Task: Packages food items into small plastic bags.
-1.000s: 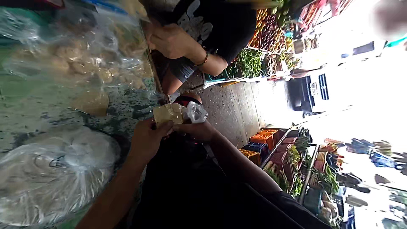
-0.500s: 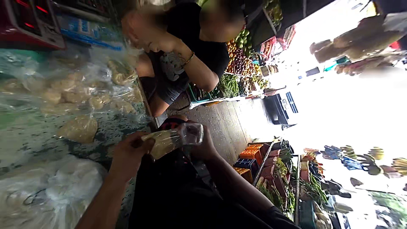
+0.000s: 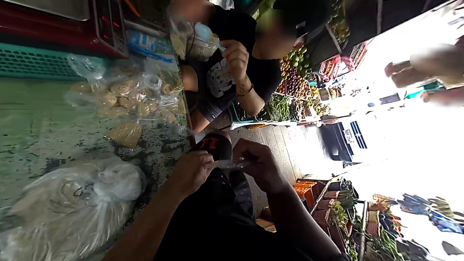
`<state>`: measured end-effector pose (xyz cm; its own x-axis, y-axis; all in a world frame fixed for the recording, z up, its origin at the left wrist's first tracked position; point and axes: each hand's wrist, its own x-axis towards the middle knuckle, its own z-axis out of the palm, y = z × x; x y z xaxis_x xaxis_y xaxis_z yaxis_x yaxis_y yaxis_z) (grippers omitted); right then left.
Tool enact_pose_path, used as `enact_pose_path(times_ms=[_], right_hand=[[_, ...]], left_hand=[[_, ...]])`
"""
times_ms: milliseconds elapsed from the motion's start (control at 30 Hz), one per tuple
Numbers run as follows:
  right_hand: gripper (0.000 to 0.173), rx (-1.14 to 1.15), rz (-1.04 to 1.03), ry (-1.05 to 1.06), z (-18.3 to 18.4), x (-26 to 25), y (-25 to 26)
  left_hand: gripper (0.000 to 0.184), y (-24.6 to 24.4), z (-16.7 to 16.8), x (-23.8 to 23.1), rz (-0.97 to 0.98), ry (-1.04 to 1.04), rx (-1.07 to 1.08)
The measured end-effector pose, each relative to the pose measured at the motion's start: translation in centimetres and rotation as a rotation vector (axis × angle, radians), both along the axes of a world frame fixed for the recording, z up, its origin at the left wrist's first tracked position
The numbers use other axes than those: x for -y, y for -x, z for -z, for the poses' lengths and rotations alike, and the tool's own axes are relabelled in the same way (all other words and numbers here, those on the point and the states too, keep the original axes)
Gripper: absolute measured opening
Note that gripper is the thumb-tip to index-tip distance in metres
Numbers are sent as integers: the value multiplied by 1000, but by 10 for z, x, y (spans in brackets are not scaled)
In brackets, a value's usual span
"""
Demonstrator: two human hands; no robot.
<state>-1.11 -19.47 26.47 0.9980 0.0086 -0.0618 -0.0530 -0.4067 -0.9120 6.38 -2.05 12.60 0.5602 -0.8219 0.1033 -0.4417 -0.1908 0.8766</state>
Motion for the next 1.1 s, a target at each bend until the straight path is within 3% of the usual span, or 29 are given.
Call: enact_pose_path(times_ms=[233, 333, 367, 400, 467, 500, 533, 567, 600, 633, 767, 800, 867, 900, 933, 1000, 1033, 1100], right_hand=[[6, 155, 43, -101, -53, 22, 32], [4, 286, 101, -282, -85, 22, 33], [12, 290, 134, -216, -89, 24, 34], [30, 245, 142, -18, -88, 27, 33], [87, 19, 19, 324, -73, 24, 34], [96, -86, -28, 429, -62, 15, 33], [82, -140, -40, 514, -52, 5, 33], [52, -100, -24, 551, -44, -1, 36], [24, 19, 16, 524, -42, -1, 38], [10, 150, 62, 450, -46, 2, 37], [6, 427, 137, 186, -73, 19, 26], [25, 390, 126, 260, -79, 21, 26], [86, 148, 30, 613, -86, 17, 28], [92, 16, -12, 743, -83, 12, 26], [75, -51, -41, 802, -78, 9, 26], [19, 63, -4, 760, -69, 14, 28], [9, 176, 60, 667, -72, 18, 28], [8, 347, 216, 551, -90, 23, 27]], left_hand=[[21, -1, -13, -2, -42, -29, 162], [22, -4, -15, -7, -8, -95, 198], [22, -3, -17, -7, 3, -114, 183], [22, -1, -19, -7, 6, -125, 168], [21, 4, -25, -8, -3, -120, 145], [22, 6, -30, -8, 6, -152, 119], [22, 9, -30, -9, 7, -178, 106], [21, 12, -27, -10, 0, -187, 95], [21, 14, -23, -11, -14, -180, 85], [22, 14, -21, -12, -16, -181, 64], [23, 9, -27, -7, 17, -234, 93], [23, 7, -29, -5, 32, -241, 94], [23, 4, -32, 2, 61, -254, 92], [23, 4, -32, 5, 70, -254, 104], [22, 5, -31, 8, 73, -247, 123], [22, 4, -26, 10, 78, -240, 151], [22, 2, -23, 9, 76, -241, 144], [23, 0, -17, 1, 64, -266, 105]])
